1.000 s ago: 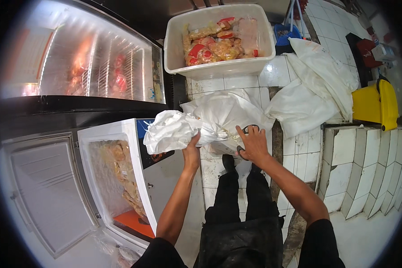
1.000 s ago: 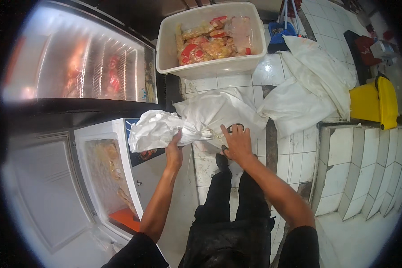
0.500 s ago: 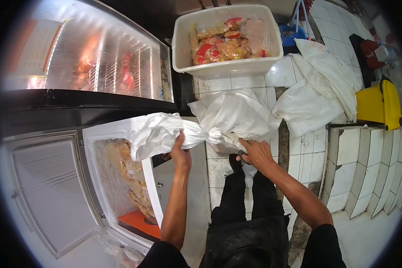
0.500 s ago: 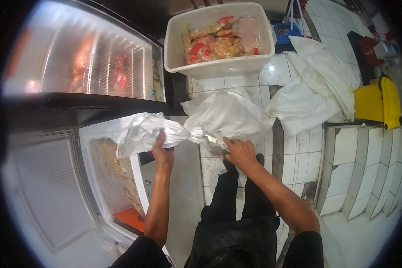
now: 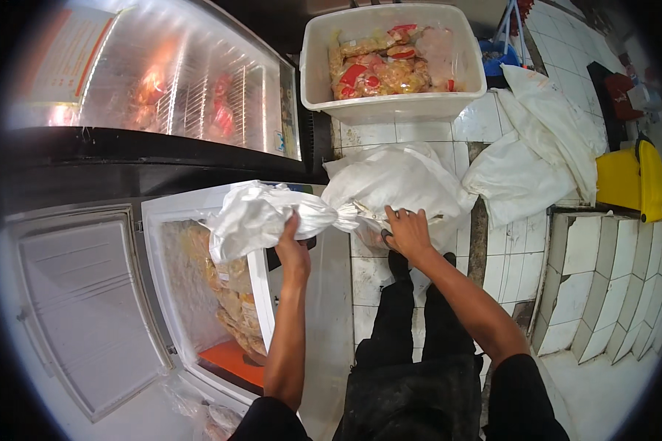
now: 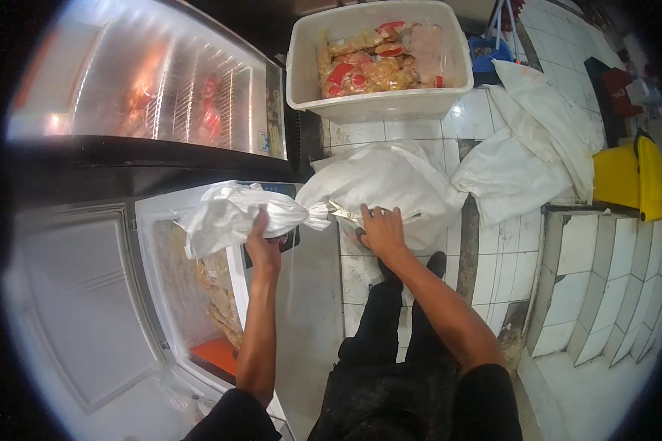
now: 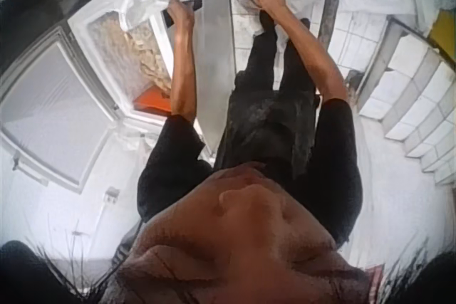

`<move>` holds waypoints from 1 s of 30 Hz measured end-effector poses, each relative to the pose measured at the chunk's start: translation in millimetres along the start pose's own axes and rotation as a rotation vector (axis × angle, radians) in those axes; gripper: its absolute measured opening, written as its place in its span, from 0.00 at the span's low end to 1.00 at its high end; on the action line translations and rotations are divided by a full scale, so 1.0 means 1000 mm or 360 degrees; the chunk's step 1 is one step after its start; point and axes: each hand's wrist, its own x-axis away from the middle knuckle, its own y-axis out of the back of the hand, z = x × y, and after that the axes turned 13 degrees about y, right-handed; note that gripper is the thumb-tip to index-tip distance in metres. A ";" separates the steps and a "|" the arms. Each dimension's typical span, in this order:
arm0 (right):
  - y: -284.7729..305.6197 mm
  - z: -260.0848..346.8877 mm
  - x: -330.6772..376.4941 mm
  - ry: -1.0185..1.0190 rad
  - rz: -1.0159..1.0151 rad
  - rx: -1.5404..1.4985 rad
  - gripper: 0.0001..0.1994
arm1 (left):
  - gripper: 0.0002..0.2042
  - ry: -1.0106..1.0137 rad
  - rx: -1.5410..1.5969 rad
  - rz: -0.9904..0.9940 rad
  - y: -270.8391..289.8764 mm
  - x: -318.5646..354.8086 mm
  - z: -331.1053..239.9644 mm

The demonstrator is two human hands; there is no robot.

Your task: The person unloads packages of frozen meat from sacks into a chest freezer, arranges the items inside, and closes the freezer lid. The person then gathers the empty sacks and discards them into a trash bin.

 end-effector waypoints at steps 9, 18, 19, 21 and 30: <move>0.028 -0.002 0.033 -0.0106 -0.0272 0.0074 0.42 | 0.19 -0.0301 -0.0210 -0.0177 0.012 -0.014 -0.010; 0.026 0.032 -0.058 0.0126 -0.0249 0.0254 0.42 | 0.18 -0.0506 -0.0831 -0.0140 -0.002 0.010 -0.002; 0.020 0.024 -0.060 0.0130 -0.0245 0.0261 0.42 | 0.18 -0.0462 -0.0783 -0.0140 0.003 0.007 -0.001; 0.011 0.000 -0.057 0.0343 -0.0104 0.0163 0.33 | 0.18 -0.0532 -0.0857 -0.0191 0.020 0.002 0.002; 0.055 -0.036 0.011 0.0338 -0.0059 0.0096 0.40 | 0.25 0.0285 -0.2261 -0.0264 0.064 0.009 -0.010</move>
